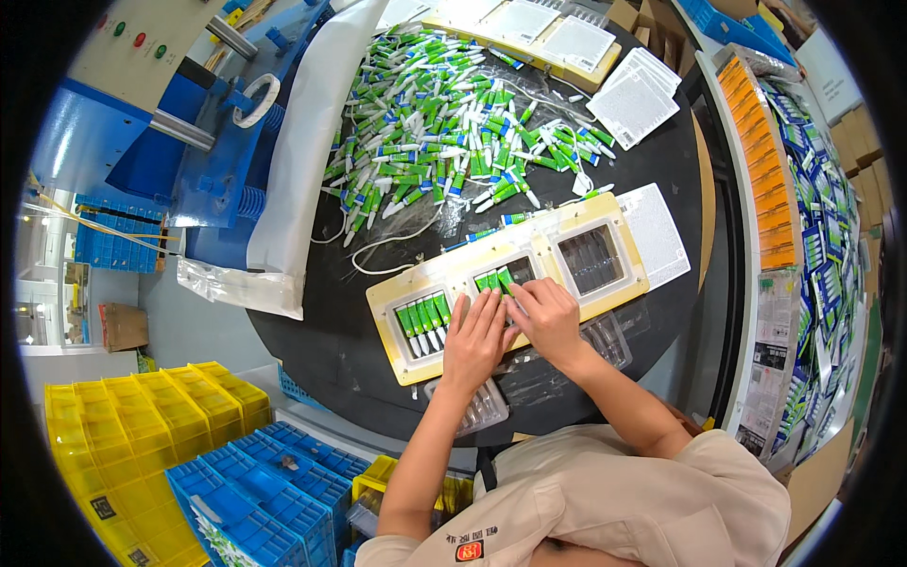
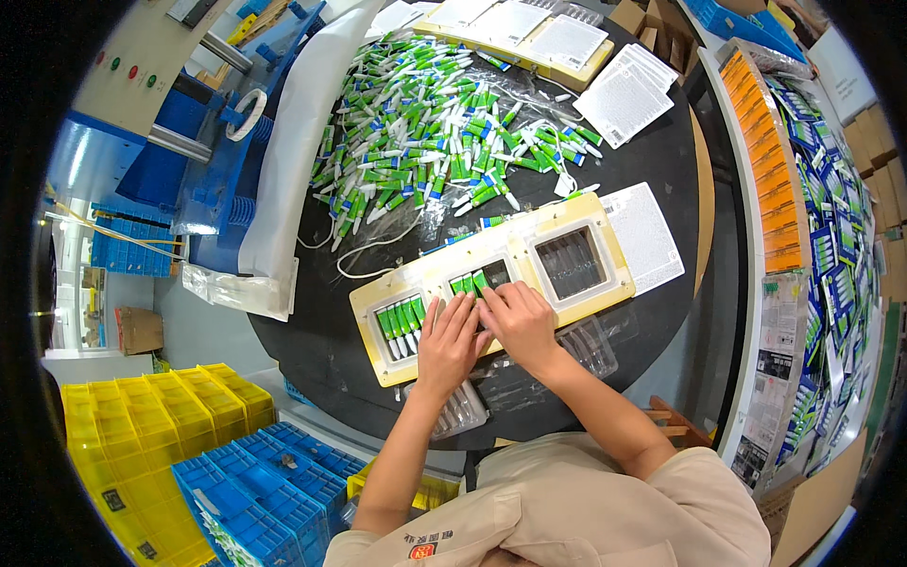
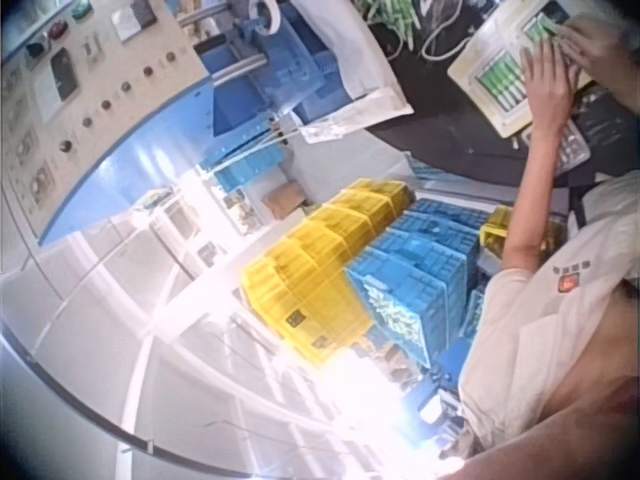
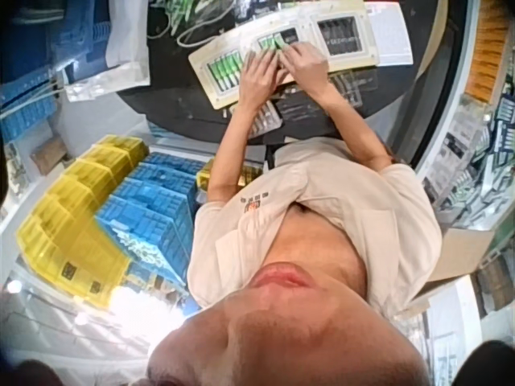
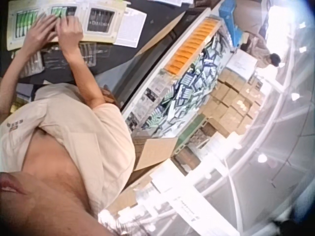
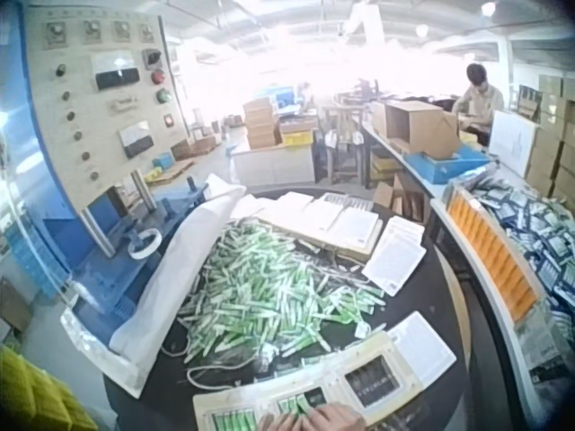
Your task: The person places green cylindrical batteries into a wooden jig with three compartments, then covers the filled jig with white paper sheets. The person repeats this process multiple times, handling batteries and paper sheets by hand.
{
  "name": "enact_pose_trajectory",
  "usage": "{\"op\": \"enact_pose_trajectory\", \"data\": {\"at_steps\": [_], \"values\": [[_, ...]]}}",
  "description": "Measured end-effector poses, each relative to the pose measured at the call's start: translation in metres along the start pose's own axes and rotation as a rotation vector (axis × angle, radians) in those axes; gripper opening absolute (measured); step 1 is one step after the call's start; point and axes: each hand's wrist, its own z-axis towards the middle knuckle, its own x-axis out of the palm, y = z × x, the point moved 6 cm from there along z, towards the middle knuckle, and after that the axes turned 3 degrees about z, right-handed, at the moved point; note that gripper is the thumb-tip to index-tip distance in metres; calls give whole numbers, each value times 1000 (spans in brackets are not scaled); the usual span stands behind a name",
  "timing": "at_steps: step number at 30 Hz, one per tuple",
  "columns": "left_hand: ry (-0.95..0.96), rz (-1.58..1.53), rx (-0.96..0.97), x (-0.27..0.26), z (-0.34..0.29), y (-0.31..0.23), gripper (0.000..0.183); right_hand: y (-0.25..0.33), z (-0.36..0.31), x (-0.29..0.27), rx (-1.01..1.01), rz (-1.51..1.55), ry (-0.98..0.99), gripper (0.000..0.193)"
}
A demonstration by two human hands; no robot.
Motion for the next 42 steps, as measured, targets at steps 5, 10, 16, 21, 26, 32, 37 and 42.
{"op": "enact_pose_trajectory", "data": {"at_steps": [5, 10, 16, 21, 26, 32, 37, 42], "values": [[53, -73, -18, -9, 5, 4, 36, 4, 32, -7, -43, 21, 113, 16], [-113, -152, -203, -6, 58, 57, 24, -55, 128, 17, -87, 43, 149, 17], [152, -90, -248, 55, 167, 128, 20, -78, 151, 82, -408, -325, 648, 7], [273, 69, -90, 76, 183, 116, 23, -64, 108, -31, -78, 357, 287, 22], [182, 115, -75, 78, 169, 102, 13, -27, 21, -45, 12, 335, 48, 28], [-4, -185, -371, 28, 139, 105, 15, -10, -1, -14, -22, 25, -60, 22], [-296, -469, -469, -42, 75, 73, 15, -8, 21, -24, 27, 49, 19, 24], [-364, -400, -382, -54, 39, 12, 20, -98, 109, -12, 117, -195, -21, 22]]}}
